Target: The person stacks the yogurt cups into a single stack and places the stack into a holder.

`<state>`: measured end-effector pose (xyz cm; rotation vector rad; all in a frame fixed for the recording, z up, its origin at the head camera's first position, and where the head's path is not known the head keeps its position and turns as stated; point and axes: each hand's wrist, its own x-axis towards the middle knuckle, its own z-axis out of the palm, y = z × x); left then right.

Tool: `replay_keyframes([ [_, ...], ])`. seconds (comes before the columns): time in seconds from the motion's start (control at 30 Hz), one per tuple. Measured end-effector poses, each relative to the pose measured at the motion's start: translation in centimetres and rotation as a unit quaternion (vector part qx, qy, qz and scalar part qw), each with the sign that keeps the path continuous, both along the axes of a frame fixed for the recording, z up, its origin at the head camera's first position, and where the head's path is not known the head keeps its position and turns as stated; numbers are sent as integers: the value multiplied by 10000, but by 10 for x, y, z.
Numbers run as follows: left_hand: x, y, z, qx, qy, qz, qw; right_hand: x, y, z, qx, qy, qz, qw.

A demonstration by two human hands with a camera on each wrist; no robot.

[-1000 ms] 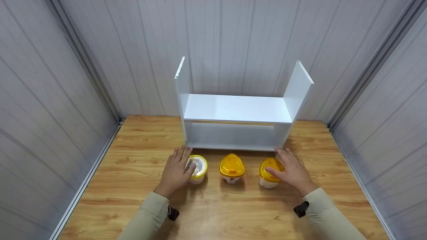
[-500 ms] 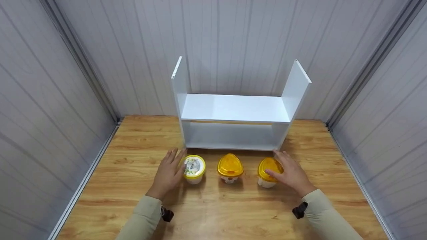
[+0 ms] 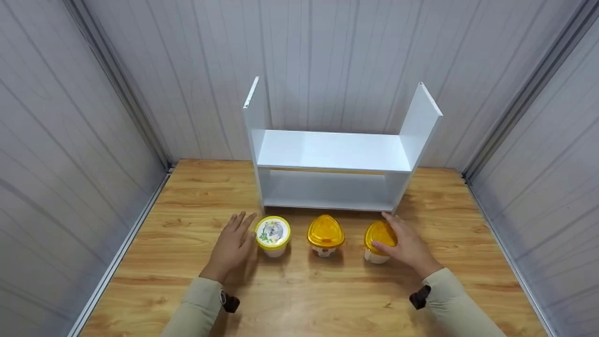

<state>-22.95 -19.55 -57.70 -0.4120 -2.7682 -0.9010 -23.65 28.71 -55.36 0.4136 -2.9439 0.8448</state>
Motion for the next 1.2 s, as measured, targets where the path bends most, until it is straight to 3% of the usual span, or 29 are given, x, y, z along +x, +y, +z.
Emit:
replay_keyframes([
  [0.73,-3,4,-10,42,-129,-154,9998,7,7,-20,-800,-506,-305,9950],
  [0.97,-2,4,-14,103,-48,-240,9996,12,6,-28,-1950,-480,-86,9796],
  [1.2,-3,2,-17,157,-361,-143,9991,12,8,-37,-2728,-843,-190,9582],
])
